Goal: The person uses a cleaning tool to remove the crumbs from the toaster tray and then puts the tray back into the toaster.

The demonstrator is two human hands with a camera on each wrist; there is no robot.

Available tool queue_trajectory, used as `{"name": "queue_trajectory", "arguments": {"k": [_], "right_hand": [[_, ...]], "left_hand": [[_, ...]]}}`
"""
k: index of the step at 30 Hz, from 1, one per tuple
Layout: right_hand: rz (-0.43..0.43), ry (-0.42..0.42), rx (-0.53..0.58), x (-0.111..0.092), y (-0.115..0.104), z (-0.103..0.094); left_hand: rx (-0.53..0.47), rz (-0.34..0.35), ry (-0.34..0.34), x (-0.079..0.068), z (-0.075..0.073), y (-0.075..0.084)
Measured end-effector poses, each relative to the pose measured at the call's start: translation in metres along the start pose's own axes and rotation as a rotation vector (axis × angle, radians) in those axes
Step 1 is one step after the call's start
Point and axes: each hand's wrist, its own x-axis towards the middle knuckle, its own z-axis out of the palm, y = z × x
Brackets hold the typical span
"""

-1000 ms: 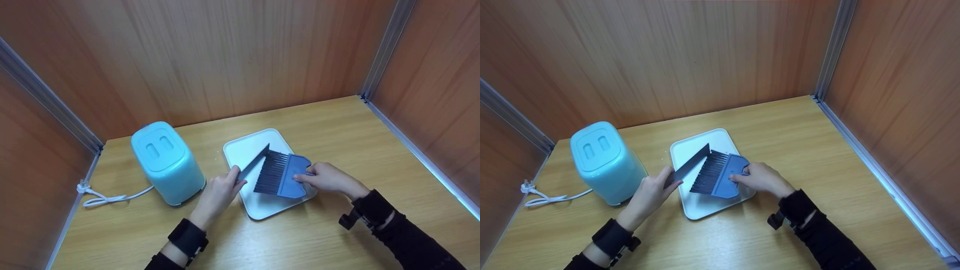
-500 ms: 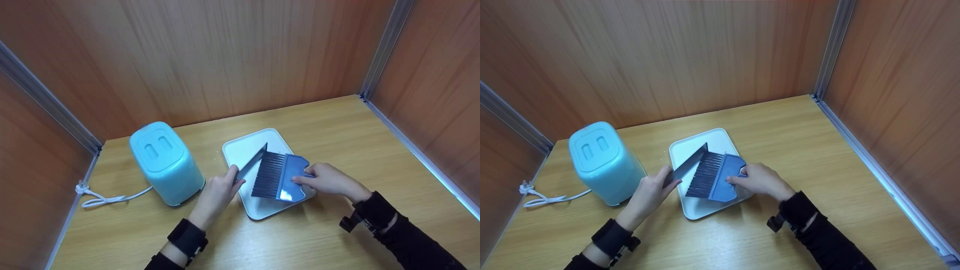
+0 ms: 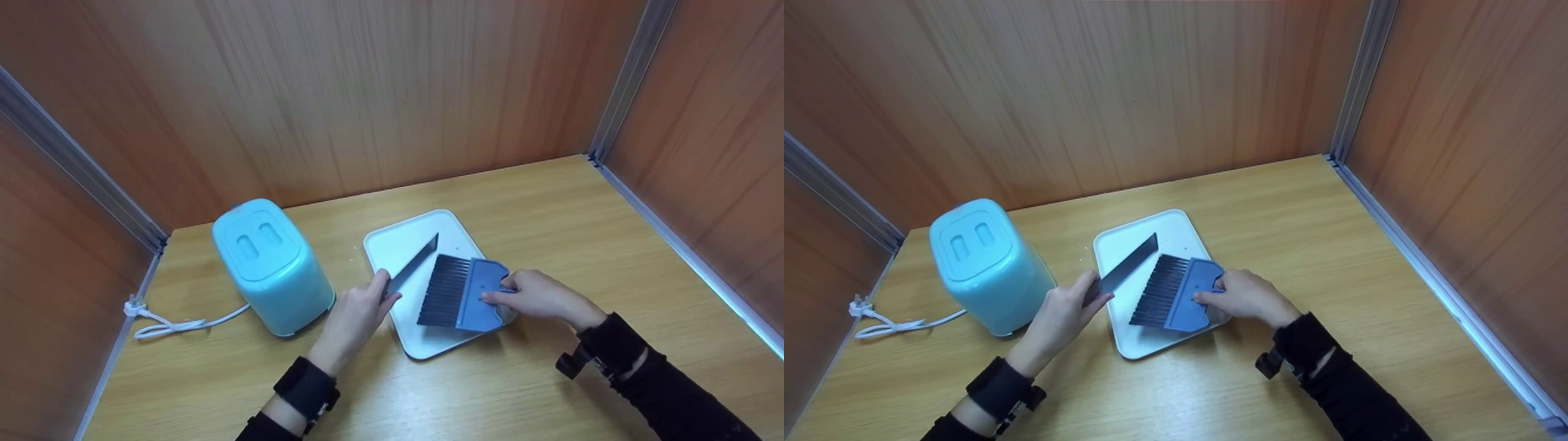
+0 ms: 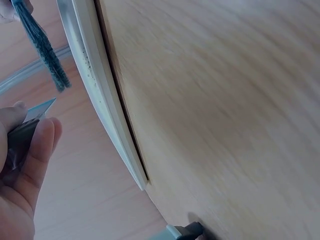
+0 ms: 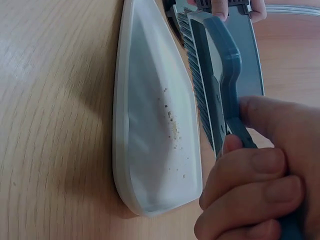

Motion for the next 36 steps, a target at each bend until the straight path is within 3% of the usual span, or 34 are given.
{"name": "queue_trajectory", "arguments": {"k": [10,18,29,36], "right_hand": [[-0.084,0.047,-0.040,-0.004,-0.008,-0.001],[-0.037,0.031,-0.039,-0.002,-0.003,0.000],[-0.055,0.015,-0.063,-0.007,-0.012,0.004],[-0.032,0.047,-0.059,-0.003,-0.010,0.003]], "left_hand": [[0.010,0.002,0.004,0.000,0.001,-0.001],[0.006,0.014,0.014,-0.001,-0.001,-0.001],[0.006,-0.009,-0.019,-0.001,-0.003,-0.001],[-0.001,0.001,-0.016,-0.003,-0.002,-0.001]]}}
